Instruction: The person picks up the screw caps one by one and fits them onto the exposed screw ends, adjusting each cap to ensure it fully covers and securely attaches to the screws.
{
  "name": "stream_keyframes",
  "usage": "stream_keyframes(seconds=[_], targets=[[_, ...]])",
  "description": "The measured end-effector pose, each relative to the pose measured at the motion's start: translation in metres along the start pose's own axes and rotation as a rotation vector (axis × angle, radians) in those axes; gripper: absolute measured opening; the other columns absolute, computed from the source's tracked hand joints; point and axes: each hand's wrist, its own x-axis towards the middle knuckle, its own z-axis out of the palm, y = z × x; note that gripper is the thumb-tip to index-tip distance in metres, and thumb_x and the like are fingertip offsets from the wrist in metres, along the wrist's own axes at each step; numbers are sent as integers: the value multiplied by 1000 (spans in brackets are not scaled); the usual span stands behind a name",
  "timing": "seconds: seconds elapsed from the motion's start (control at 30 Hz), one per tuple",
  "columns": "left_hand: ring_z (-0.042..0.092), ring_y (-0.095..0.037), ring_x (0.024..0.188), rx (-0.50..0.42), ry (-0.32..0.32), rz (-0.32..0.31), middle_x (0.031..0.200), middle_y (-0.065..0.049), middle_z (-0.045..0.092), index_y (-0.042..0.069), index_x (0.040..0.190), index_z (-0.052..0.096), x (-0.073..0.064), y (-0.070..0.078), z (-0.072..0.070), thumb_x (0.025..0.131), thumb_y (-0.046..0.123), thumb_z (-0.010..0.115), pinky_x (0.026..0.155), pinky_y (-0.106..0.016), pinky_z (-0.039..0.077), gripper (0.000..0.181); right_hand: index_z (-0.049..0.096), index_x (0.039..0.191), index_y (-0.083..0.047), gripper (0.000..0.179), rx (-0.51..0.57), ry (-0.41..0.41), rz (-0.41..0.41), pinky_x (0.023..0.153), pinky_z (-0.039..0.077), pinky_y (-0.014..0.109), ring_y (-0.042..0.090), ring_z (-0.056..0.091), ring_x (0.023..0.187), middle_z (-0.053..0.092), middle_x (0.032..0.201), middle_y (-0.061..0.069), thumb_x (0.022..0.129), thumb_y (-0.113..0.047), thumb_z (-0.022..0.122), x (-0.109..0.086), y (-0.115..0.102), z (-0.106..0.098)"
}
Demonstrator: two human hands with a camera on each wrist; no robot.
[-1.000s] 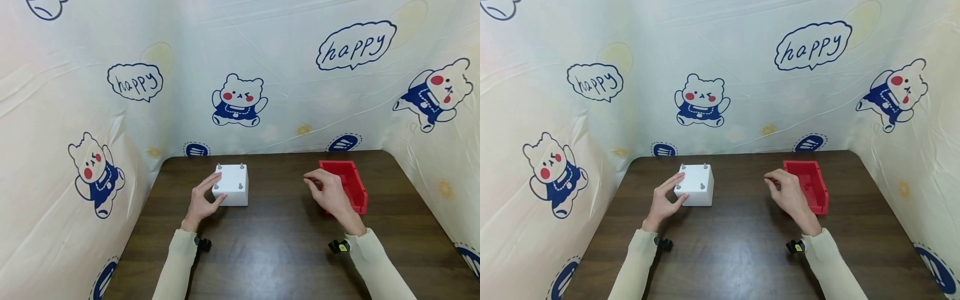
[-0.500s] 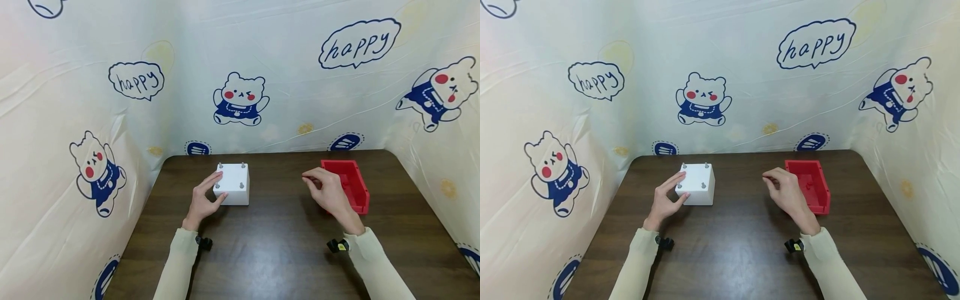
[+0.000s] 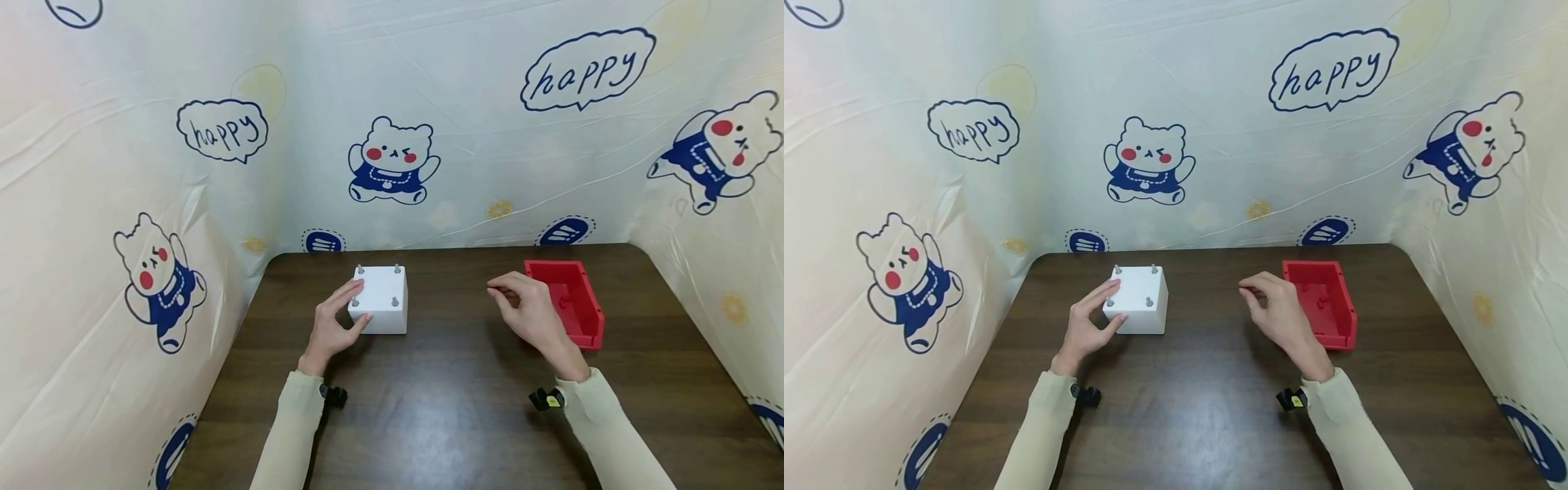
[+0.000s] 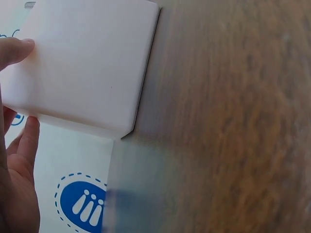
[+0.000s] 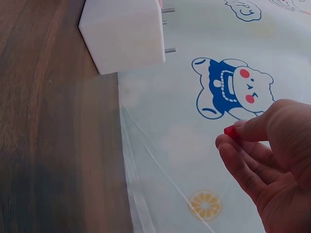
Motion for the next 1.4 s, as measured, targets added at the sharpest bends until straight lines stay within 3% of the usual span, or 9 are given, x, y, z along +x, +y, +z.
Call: stream_keyframes(seconds=[0.27,0.47,0.77,1.03,1.4], targets=[[55,-48,142,5,-1,0,146,-28,64,-7,139,66,0,1,-1,82,-3,87,122,-28,40,60,81,114,-10,26,8,-2,3,81,67,44,20,77,87,80,107,8,90,2,80,1,-3,3],[56,-52,139,2,5,27,144,-30,64,-8,137,66,-1,2,-1,81,-4,87,122,-25,40,60,81,115,-13,25,20,-10,18,83,67,42,17,77,89,80,109,4,92,-4,81,0,-4,5],[55,-50,141,2,2,15,145,-29,64,-7,138,66,-1,0,-1,81,-4,87,122,-24,39,61,82,113,-13,23,47,-10,-19,83,67,45,18,77,90,80,110,5,92,-4,82,4,-8,13],[56,-50,140,10,13,30,144,-29,64,-8,137,67,1,-2,0,80,-6,88,122,-30,42,61,82,111,-10,22,31,-6,-59,81,67,46,21,78,87,80,106,7,91,-2,82,10,-11,16],[55,-48,142,-1,8,3,146,-27,64,-7,138,66,0,-2,0,82,-4,88,123,-37,42,61,82,111,-11,24,63,-3,-78,83,67,44,20,78,89,80,108,7,90,0,83,13,-18,22]])
